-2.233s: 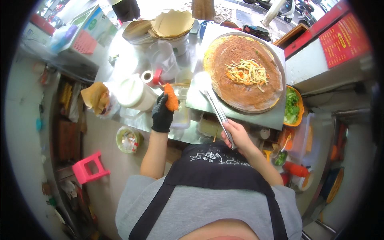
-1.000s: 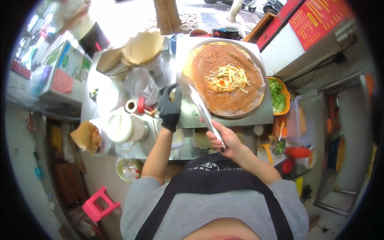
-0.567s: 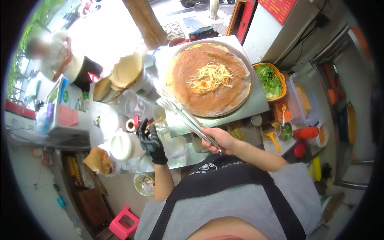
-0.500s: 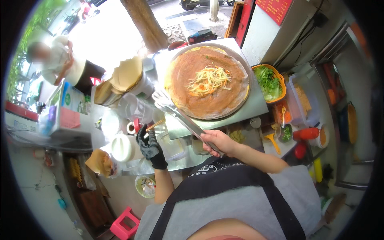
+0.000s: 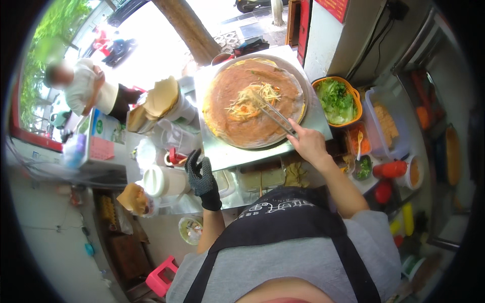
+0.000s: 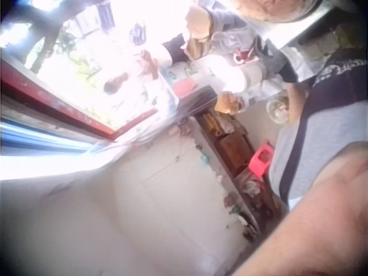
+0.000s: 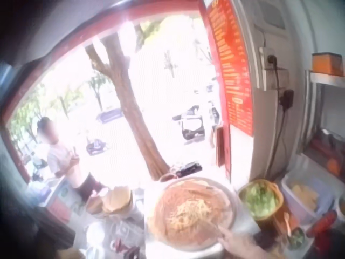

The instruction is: The person prepares a street food wrap by spreading sauce on a large crepe, then adding shredded vegetables, ham, and lettuce. They fold the crepe into a rectangular packet and place it into a paper bag.

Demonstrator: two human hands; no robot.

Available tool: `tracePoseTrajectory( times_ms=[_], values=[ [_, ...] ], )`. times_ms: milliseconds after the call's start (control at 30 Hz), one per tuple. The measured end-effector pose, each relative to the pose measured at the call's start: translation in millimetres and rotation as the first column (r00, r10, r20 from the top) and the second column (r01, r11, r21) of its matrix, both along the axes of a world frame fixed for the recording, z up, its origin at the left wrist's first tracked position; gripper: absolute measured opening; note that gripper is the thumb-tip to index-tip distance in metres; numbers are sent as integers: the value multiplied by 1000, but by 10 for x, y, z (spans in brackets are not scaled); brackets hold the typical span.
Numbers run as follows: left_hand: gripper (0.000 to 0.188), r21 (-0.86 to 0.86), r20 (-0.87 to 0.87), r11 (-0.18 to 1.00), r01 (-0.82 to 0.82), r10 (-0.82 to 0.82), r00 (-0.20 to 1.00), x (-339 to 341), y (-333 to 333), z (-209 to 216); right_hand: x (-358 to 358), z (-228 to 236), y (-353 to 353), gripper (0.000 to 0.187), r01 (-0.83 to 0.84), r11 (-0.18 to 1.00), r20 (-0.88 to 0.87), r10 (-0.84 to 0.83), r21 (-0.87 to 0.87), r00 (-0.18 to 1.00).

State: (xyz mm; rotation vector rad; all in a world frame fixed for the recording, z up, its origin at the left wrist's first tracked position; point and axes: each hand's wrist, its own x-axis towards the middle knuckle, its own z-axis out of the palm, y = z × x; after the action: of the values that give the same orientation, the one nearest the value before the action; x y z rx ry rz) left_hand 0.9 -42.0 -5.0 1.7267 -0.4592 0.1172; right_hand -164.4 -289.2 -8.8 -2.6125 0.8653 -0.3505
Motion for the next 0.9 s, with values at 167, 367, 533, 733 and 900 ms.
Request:
tracePoseTrajectory(
  times_ms=[167,367,533,733,900],
  values=[
    [28,-4,1,1000,18,-18,1000,-57,-62,-23,-44,-40,-12,53,-55,998,28,56,-23,998],
    [30,58,-57,998,-15,18,998,-15,0,-120,-434,60,-85,59,46,969,258,-110,242,960],
    [30,123,-81,992,31,-21,996,8,-96,-147,-1095,-336,-393,56,320,886,544,-459,336,702],
    [31,121,46,983,138,-145,988,-153,-466,11,-1950,-360,-777,26,-170,191,202,-978,967,52],
    [31,119,75,968,221,-230,970,-236,-700,137,-2665,-455,-1076,35,-150,108,114,-993,983,34]
  ],
)
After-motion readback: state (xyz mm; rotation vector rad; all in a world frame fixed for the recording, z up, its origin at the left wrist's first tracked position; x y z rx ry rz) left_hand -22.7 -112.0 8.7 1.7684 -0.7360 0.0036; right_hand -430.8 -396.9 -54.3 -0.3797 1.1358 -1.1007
